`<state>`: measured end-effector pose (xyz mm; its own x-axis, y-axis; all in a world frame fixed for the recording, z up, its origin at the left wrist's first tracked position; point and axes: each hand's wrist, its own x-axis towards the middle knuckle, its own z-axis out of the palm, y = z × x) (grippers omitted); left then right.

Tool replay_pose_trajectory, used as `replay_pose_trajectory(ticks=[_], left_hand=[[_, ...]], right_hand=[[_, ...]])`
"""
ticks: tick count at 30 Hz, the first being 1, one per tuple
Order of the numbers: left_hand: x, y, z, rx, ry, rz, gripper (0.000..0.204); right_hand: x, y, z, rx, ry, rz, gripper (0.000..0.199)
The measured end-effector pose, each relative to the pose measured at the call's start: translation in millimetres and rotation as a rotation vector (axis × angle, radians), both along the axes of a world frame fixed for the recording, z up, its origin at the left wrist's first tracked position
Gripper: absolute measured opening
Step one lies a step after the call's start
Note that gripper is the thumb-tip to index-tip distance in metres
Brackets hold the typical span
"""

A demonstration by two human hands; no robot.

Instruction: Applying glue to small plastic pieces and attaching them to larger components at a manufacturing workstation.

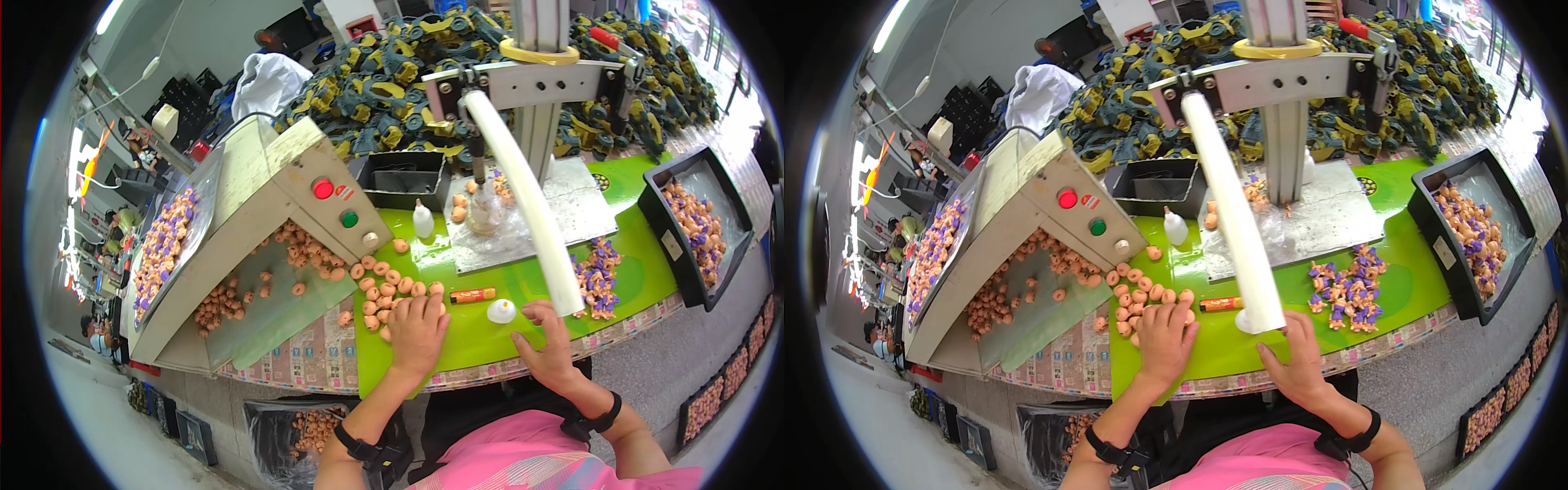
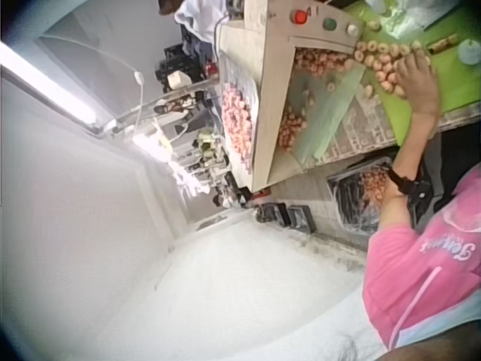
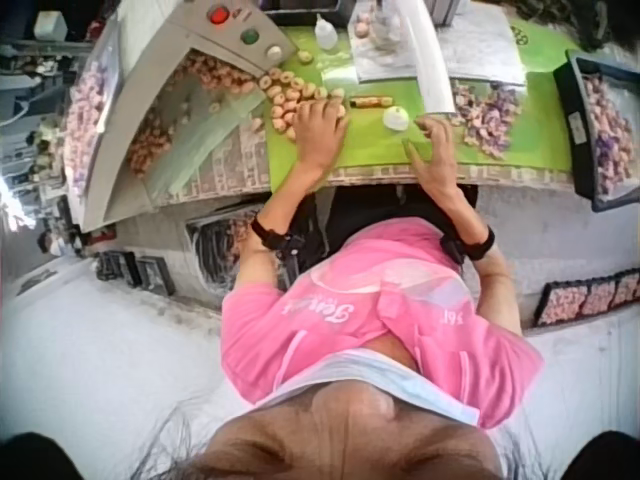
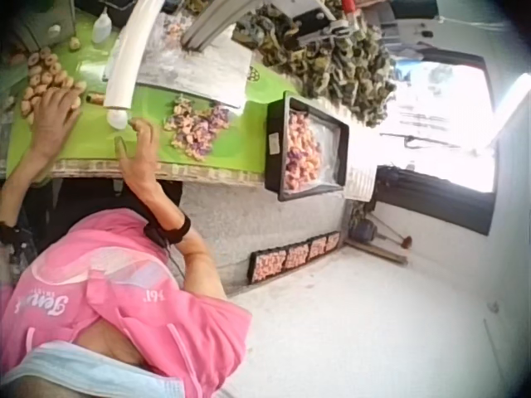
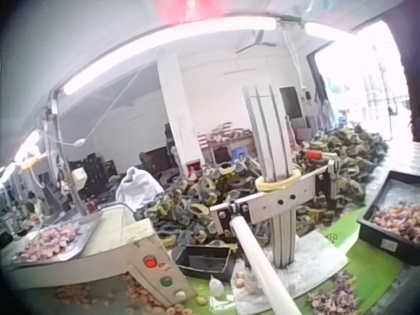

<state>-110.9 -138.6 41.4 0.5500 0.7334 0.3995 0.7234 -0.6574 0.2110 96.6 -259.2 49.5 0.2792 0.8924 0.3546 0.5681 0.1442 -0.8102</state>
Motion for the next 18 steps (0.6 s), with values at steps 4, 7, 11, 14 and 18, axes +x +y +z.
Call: replay_pose_trajectory(ticks=[4,7,11,14,18], left_hand=[[1.4,5.1,-6.1,0.026,0.060,-0.031,0.046],[-9.0,12.4,-6.4,0.053,0.073,-0.128,0.039],[-13.0,12.8,0.7,-0.109,-0.043,-0.280,0.036],[-3.1,10.9,1.3,-0.063,-0.229,-0.274,0.032],[10.8,-11.4,17.4,-0.627,-0.919,-0.104,0.026]], right_hand=[[4.6,2.6,-1.4,-0.020,0.034,-0.001,0.045],[3.1,6.1,1.5,0.059,-0.033,-0.037,0.045],[3.0,12.9,-9.8,0.012,0.003,0.023,0.054],[-3.0,22.5,-6.8,0.021,0.008,0.027,0.058],[-11.6,33.0,-11.9,0.031,0.085,0.038,0.065]])
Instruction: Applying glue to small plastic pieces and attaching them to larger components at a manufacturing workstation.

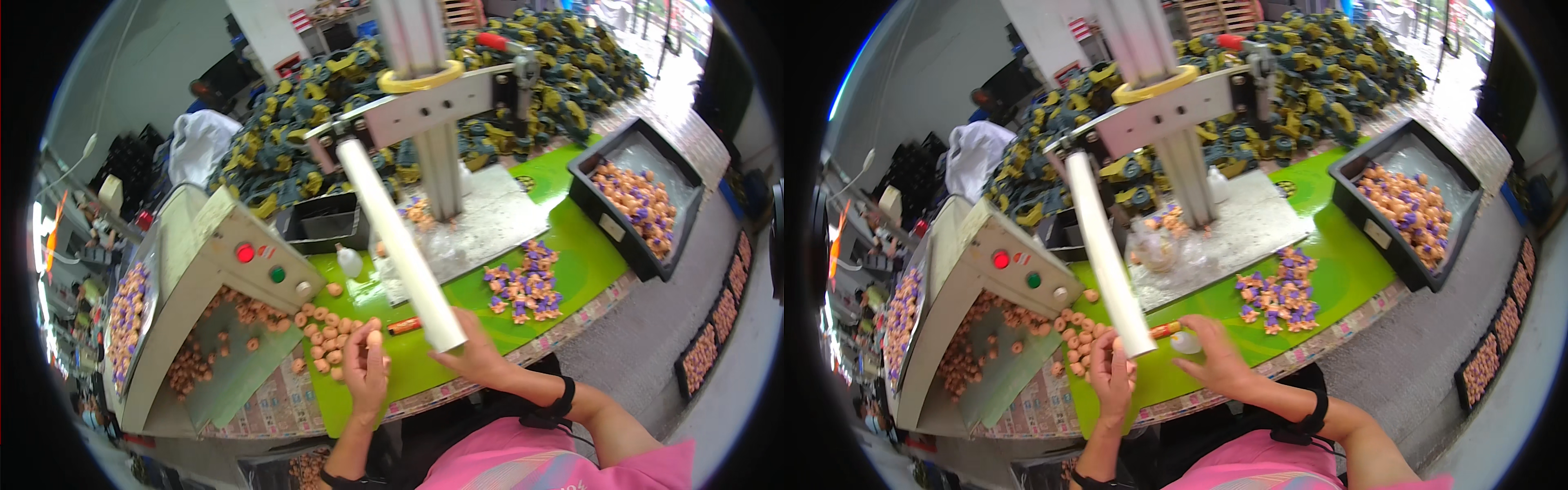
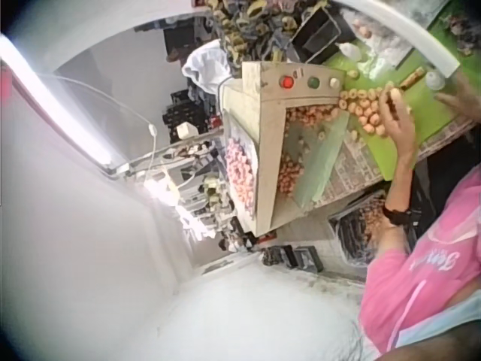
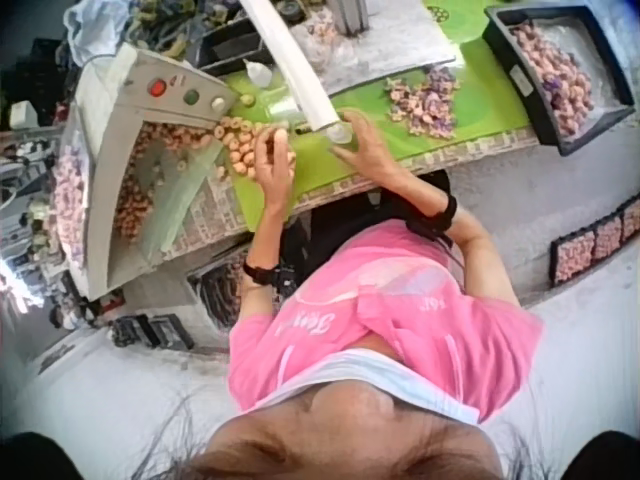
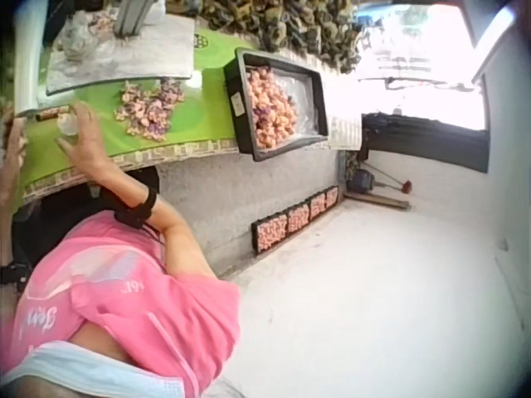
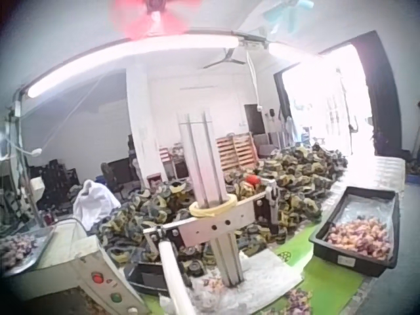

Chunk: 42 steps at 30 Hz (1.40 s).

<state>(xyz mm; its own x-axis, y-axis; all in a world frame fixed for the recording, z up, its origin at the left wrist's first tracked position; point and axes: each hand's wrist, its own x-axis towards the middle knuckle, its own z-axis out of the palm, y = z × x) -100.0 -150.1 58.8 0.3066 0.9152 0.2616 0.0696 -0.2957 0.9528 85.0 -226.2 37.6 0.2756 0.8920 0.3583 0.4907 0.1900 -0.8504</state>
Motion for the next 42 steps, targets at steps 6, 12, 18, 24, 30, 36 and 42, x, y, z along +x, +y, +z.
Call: replay_pose_trajectory(ticks=[6,12,18,24,30,36,42], left_hand=[[-1.3,-29.4,-2.6,-1.133,-1.009,-0.245,0.031],[-3.5,-43.7,-13.9,-1.347,-1.052,-0.223,0.035],[-1.5,-49.8,-20.8,-1.286,-0.972,-0.265,0.034],[4.4,-44.6,-26.5,-1.178,-0.780,-0.353,0.028],[8.0,-48.5,-29.9,-1.087,-0.717,-0.389,0.027],[10.1,-47.9,-29.2,-1.082,-0.669,-0.365,0.028],[9.6,-48.1,-26.1,-1.082,-0.637,-0.342,0.028]], right_hand=[[6.7,4.2,-21.9,-0.077,-0.008,0.072,0.036],[13.3,-15.2,11.2,-0.149,0.083,0.116,0.039],[22.5,-39.3,47.6,-0.089,-0.107,0.168,0.052],[21.3,-54.9,38.9,-0.206,0.382,0.018,0.054],[25.6,-58.0,24.3,-0.087,0.282,-0.056,0.047],[23.6,-53.2,30.9,0.010,0.101,0.020,0.041],[21.9,-51.7,32.2,0.025,0.078,0.001,0.037]])
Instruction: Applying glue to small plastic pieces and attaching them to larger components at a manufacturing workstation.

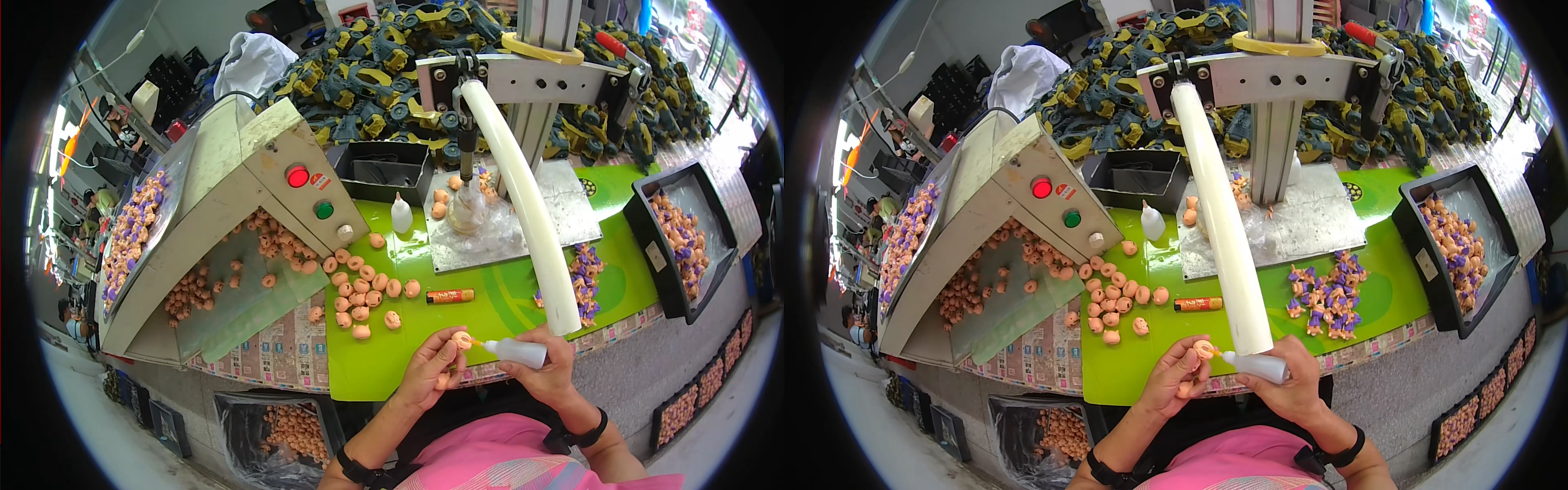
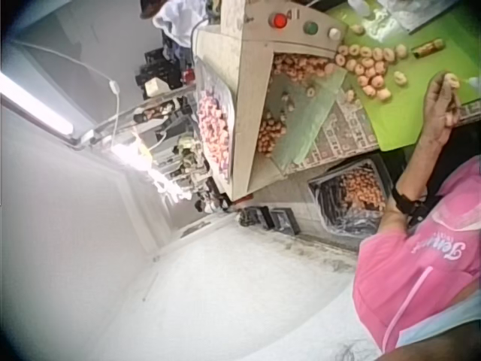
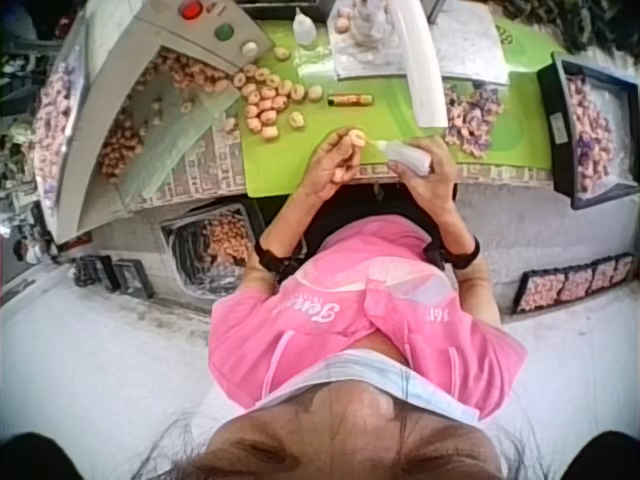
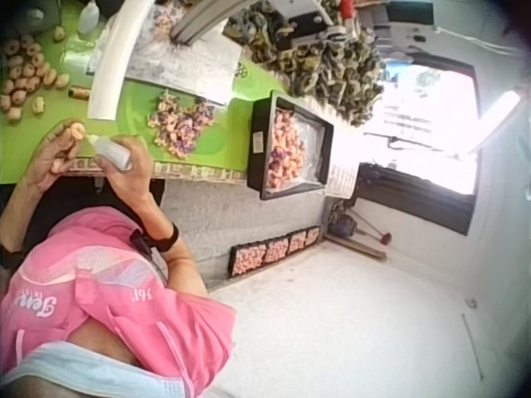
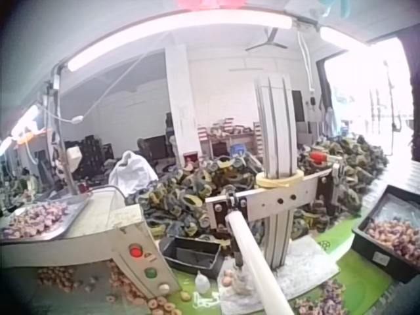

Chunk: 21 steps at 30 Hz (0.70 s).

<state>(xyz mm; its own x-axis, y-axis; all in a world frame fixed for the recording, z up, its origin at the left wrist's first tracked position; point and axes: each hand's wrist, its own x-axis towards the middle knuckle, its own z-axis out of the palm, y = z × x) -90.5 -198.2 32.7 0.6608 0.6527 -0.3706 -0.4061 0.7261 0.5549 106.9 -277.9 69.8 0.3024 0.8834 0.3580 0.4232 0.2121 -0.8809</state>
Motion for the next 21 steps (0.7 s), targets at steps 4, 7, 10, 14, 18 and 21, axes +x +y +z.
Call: replay_pose_trajectory(ticks=[4,7,10,14,18,21], left_hand=[[0.3,0.5,2.9,-0.006,0.007,-0.014,0.028],[-0.3,0.3,2.4,-0.007,0.016,-0.022,0.028],[-0.4,0.6,0.5,0.016,0.028,-0.040,0.029],[0.5,-0.5,-1.1,0.020,-0.012,-0.025,0.028],[1.2,-1.2,-1.6,0.012,-0.023,0.010,0.029],[0.1,-1.7,-2.2,0.002,-0.031,0.025,0.028]], right_hand=[[-0.7,0.4,1.3,-0.012,0.006,0.011,0.036],[-0.3,0.7,1.9,-0.014,-0.006,0.014,0.036],[0.4,-0.7,-0.3,-0.012,-0.010,0.002,0.036],[2.3,-2.1,4.8,0.024,-0.102,-0.026,0.037],[2.1,-4.3,18.0,0.007,-0.191,-0.028,0.036],[2.1,-5.9,21.2,0.012,-0.236,-0.012,0.034]])
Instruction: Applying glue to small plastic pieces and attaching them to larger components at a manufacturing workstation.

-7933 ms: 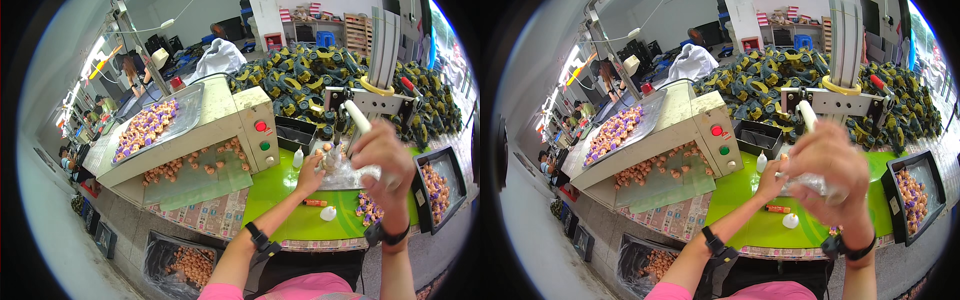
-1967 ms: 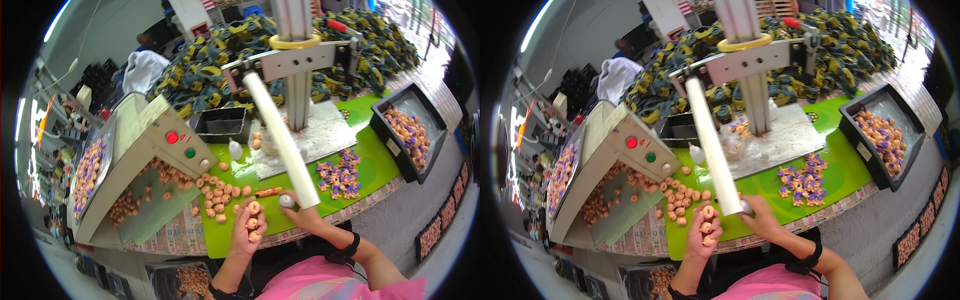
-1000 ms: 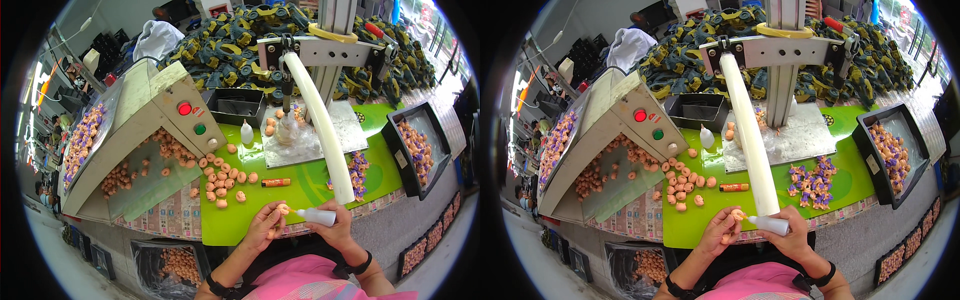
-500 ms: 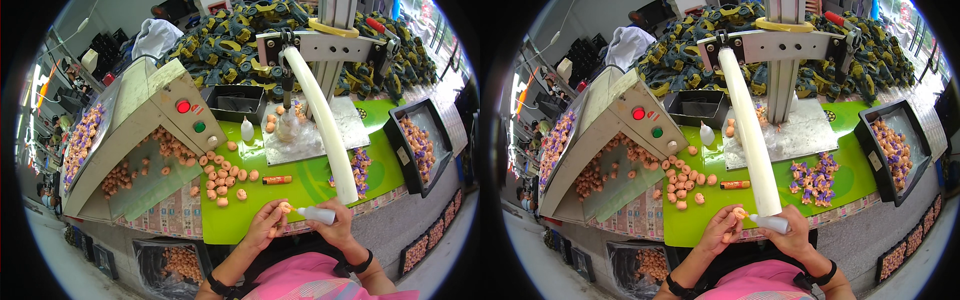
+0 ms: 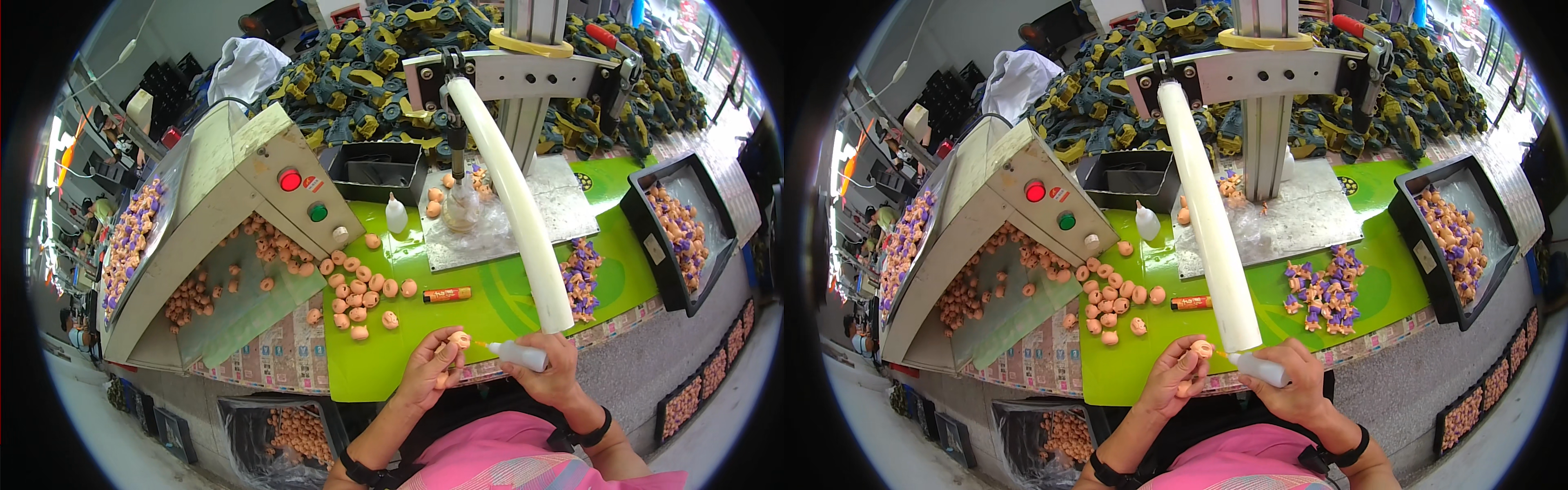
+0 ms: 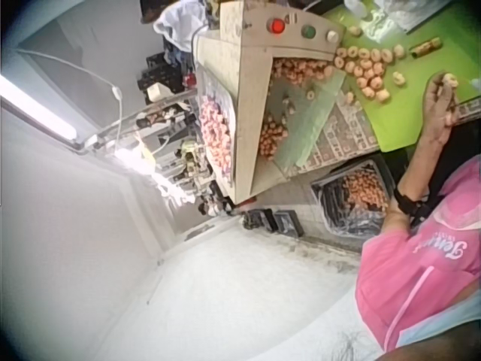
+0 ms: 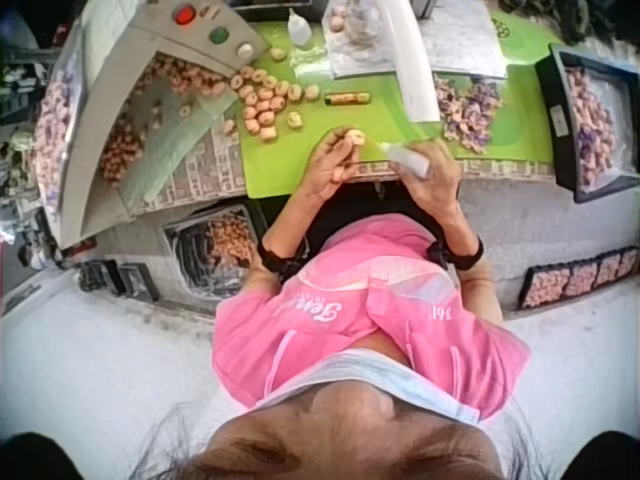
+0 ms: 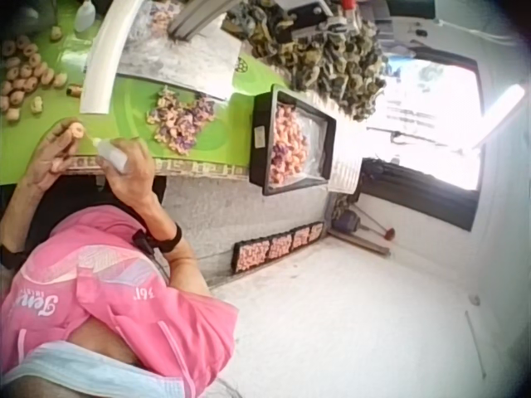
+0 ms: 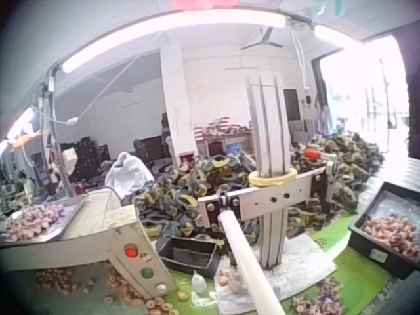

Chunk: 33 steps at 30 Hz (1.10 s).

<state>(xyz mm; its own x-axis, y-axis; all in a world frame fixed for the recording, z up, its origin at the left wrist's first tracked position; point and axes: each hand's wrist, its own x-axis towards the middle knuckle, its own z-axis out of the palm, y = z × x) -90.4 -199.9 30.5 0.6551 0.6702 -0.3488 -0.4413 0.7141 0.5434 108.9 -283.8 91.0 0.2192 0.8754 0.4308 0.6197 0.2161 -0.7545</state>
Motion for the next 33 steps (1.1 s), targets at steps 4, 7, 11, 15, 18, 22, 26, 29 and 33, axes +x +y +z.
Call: replay_pose_trajectory(ticks=[4,7,11,15,18,22,26,29,33], left_hand=[[-1.4,0.8,-2.3,-0.004,-0.031,-0.001,0.027],[-4.0,0.6,-1.4,-0.011,-0.078,0.006,0.027],[-1.9,0.0,4.4,0.002,-0.083,0.036,0.030],[-5.2,0.8,6.0,0.016,-0.090,0.042,0.034],[-5.7,-2.8,8.0,0.009,-0.080,0.086,0.035],[-13.9,-4.6,8.6,0.062,-0.085,0.086,0.035],[-19.9,-4.2,5.9,0.033,-0.147,0.091,0.035],[-21.9,-5.9,7.8,-0.018,-0.198,0.084,0.034],[-7.6,-6.9,12.4,-0.047,-0.224,0.010,0.034]], right_hand=[[0.0,-2.6,-2.9,-0.006,0.030,-0.004,0.036],[-1.9,-4.7,-13.4,0.013,0.100,-0.049,0.038],[-0.2,5.8,-39.0,-0.066,0.228,-0.151,0.038],[-3.0,34.5,-54.2,-0.053,0.156,-0.077,0.041],[-6.9,45.6,-74.2,-0.067,0.158,-0.069,0.040],[-13.3,49.3,-69.6,-0.116,0.313,0.023,0.043],[3.1,35.1,-42.4,-0.120,0.259,-0.005,0.042],[42.3,51.0,-23.6,-0.027,-0.099,-0.082,0.031],[73.9,77.7,-21.8,-0.136,-0.498,-0.253,0.017]])
